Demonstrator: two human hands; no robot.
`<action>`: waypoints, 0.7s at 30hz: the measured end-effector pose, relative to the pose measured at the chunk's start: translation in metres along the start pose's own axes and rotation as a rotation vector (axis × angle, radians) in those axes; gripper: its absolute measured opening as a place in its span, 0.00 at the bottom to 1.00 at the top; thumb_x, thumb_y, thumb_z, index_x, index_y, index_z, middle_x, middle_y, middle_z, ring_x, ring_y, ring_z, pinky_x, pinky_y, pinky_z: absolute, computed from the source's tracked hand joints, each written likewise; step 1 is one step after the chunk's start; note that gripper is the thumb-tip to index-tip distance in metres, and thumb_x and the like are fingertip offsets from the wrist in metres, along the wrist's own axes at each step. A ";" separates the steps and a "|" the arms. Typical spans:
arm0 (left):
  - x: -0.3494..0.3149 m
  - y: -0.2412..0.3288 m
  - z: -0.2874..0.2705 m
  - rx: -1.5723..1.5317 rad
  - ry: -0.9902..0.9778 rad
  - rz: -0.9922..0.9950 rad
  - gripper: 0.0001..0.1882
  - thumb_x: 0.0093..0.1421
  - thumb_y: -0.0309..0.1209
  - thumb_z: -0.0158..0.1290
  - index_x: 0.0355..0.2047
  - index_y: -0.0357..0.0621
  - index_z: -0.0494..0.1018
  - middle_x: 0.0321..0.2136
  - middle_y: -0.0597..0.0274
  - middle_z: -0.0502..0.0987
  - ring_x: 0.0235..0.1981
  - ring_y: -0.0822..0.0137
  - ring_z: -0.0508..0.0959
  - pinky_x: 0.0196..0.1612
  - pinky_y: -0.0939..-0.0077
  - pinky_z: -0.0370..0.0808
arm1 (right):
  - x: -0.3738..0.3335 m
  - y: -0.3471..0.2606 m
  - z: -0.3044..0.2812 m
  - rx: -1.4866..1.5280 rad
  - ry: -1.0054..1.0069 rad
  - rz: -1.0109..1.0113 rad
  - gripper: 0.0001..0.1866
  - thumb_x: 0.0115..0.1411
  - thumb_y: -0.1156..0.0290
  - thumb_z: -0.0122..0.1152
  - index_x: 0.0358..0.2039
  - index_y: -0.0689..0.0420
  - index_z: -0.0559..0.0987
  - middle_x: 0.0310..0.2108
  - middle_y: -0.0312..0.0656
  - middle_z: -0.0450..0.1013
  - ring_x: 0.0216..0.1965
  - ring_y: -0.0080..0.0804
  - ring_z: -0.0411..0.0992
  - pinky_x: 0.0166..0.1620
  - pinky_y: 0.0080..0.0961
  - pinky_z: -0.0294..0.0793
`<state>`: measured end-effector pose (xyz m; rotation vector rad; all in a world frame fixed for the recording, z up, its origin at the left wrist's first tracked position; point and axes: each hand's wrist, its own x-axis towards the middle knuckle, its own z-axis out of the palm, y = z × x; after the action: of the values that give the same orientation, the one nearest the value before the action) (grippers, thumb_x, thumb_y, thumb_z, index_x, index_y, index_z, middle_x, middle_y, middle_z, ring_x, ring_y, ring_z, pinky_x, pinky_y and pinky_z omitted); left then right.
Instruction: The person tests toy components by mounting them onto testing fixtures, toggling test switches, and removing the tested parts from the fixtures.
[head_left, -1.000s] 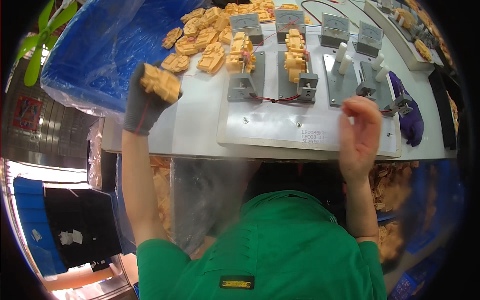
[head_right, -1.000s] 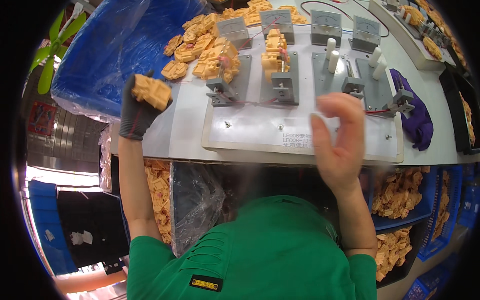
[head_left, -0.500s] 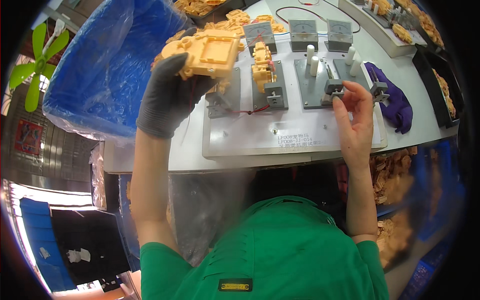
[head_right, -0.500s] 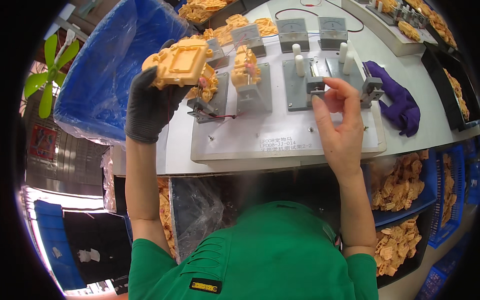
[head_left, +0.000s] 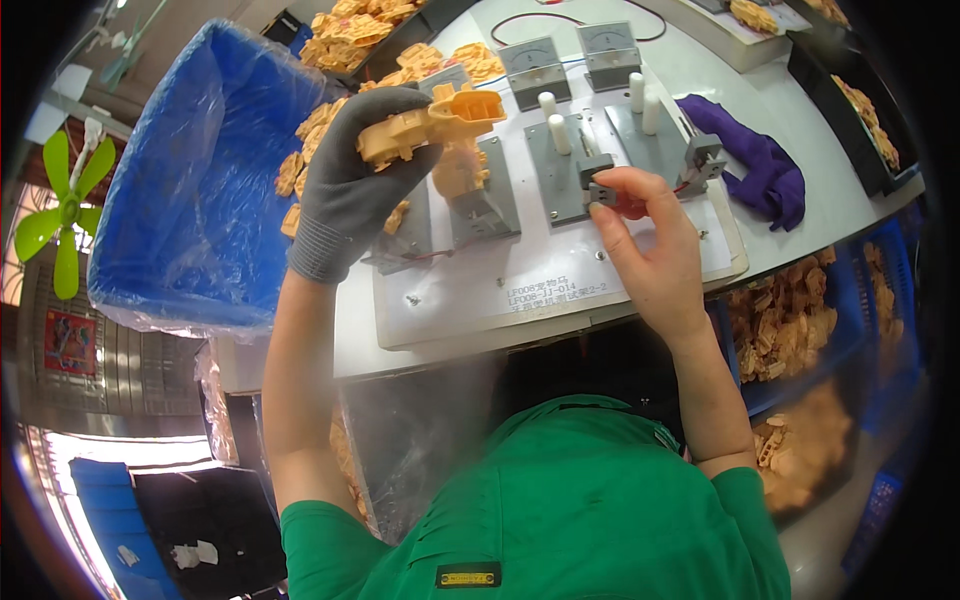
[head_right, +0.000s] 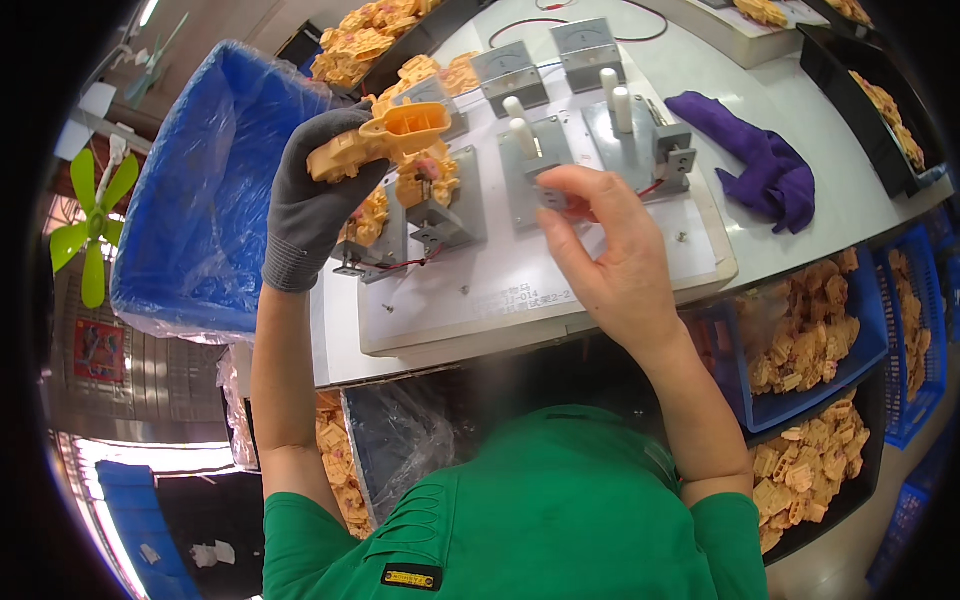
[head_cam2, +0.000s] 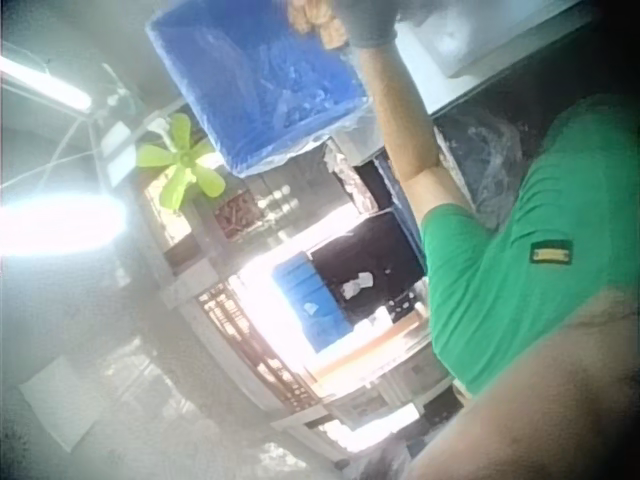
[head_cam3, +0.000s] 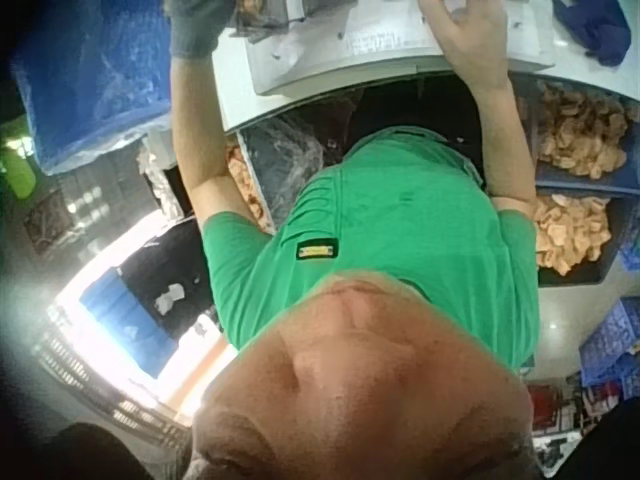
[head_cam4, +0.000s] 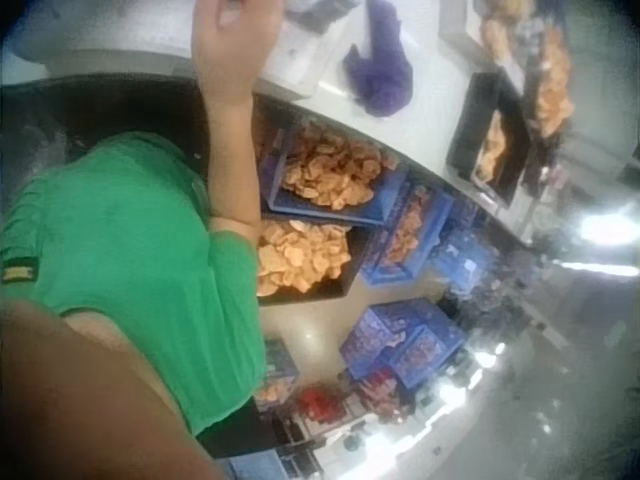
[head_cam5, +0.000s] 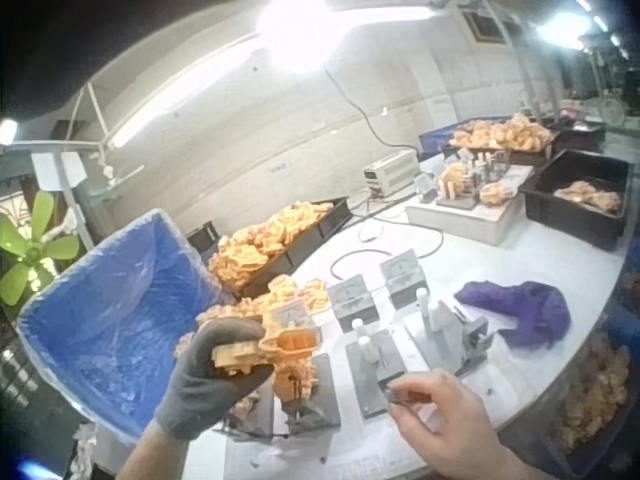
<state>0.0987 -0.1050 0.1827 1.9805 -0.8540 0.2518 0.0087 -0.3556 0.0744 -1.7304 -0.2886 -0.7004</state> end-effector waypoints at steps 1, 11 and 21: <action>0.003 -0.003 0.000 0.004 -0.022 0.012 0.20 0.58 0.18 0.62 0.51 0.45 0.74 0.53 0.60 0.75 0.56 0.67 0.74 0.60 0.74 0.72 | 0.001 0.001 -0.001 0.032 -0.008 -0.006 0.11 0.60 0.76 0.64 0.44 0.57 0.77 0.38 0.39 0.75 0.36 0.30 0.72 0.41 0.26 0.73; 0.030 -0.012 0.014 0.311 -0.111 0.208 0.20 0.56 0.16 0.62 0.47 0.45 0.75 0.57 0.55 0.73 0.61 0.59 0.72 0.61 0.66 0.72 | 0.002 0.003 -0.006 0.115 -0.043 -0.070 0.08 0.56 0.76 0.67 0.37 0.57 0.78 0.32 0.36 0.75 0.29 0.27 0.70 0.35 0.25 0.72; 0.073 -0.011 0.058 0.885 -0.261 0.681 0.13 0.55 0.22 0.54 0.40 0.52 0.78 0.46 0.58 0.76 0.57 0.53 0.74 0.50 0.64 0.79 | 0.002 0.000 -0.007 0.105 -0.043 -0.034 0.09 0.57 0.75 0.68 0.37 0.57 0.78 0.32 0.37 0.76 0.29 0.28 0.71 0.35 0.25 0.72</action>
<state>0.1504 -0.1835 0.1794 2.4649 -1.8067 0.8998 0.0085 -0.3621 0.0767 -1.6448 -0.3791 -0.6625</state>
